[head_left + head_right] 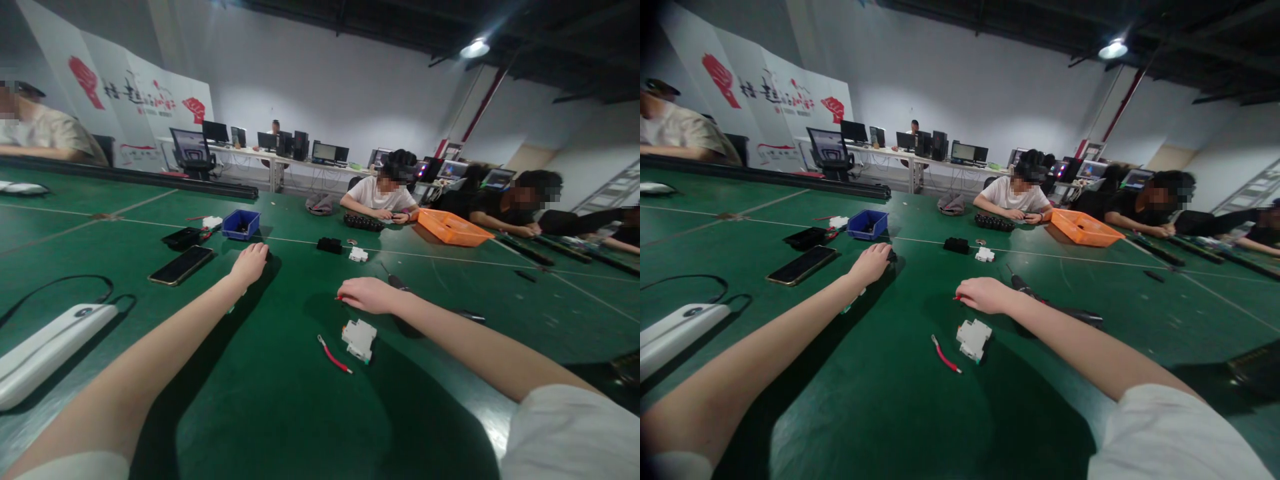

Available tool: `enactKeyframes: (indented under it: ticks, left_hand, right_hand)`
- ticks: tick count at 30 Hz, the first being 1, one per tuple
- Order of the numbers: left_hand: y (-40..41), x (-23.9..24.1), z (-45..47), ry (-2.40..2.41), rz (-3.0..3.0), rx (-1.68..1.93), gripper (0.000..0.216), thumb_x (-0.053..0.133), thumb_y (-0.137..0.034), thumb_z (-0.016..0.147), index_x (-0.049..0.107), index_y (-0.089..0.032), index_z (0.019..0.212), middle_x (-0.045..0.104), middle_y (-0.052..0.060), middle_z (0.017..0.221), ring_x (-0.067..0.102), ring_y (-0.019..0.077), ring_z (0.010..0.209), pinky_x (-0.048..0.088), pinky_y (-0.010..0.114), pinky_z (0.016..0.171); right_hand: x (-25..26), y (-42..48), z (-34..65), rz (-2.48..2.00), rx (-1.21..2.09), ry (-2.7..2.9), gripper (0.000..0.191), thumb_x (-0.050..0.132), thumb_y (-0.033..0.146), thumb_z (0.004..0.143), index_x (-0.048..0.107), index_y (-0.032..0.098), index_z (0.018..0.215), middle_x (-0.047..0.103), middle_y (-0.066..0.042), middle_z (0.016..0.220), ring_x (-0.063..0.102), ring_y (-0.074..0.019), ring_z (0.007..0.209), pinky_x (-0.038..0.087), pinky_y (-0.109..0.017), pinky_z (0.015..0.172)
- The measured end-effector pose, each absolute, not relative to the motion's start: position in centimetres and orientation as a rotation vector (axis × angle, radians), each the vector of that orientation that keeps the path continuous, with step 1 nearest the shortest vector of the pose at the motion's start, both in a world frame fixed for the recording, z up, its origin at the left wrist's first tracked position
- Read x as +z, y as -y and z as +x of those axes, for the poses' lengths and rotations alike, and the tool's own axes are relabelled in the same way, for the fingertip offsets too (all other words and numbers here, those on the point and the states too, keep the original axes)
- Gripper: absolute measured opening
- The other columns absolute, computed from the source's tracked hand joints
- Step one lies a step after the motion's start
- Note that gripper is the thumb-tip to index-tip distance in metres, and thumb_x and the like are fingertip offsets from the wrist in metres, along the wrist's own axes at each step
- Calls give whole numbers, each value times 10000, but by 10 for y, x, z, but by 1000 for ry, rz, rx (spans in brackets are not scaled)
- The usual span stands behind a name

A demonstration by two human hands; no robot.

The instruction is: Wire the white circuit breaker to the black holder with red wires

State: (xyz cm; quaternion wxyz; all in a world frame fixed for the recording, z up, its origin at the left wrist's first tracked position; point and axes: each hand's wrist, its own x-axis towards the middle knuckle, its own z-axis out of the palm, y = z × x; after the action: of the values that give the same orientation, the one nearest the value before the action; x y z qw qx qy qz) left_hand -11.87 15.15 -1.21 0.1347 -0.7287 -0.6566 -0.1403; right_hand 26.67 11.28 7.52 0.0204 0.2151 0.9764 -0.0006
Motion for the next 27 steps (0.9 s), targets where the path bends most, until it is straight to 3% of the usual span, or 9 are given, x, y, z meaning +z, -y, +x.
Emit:
enactKeyframes:
  ticks: [9,18,24,27]
  left_hand:
    - [-148,-5,-117,1868,-2092,-354,448,497,-236,952,499,-162,1394,524,181,1433,488,334,1326,462,447,1012]
    - [-141,0,-108,1844,-2050,-316,398,534,-383,963,549,-142,1279,563,199,1296,513,354,1233,438,438,960]
    - [-141,0,-107,1795,-2060,-291,487,522,-460,981,516,-127,1335,565,209,1305,513,354,1218,408,417,955]
    - [-143,0,-108,1770,-2086,-259,458,505,-478,991,575,-112,1259,611,209,1214,531,356,1189,397,419,949]
  right_hand:
    - [68,-124,273,761,-43,-3013,215,531,263,985,692,202,1114,720,-85,1086,684,-227,958,506,-322,766]
    - [71,-115,258,813,-92,-2883,128,608,246,888,688,216,984,738,-65,968,673,-205,807,430,-281,621]
    - [75,-110,257,826,-111,-2832,136,591,289,905,698,235,970,747,-59,947,664,-200,787,402,-277,594]
    - [75,-110,255,811,-157,-2818,154,562,307,929,695,229,925,744,-58,916,658,-193,766,395,-275,587]
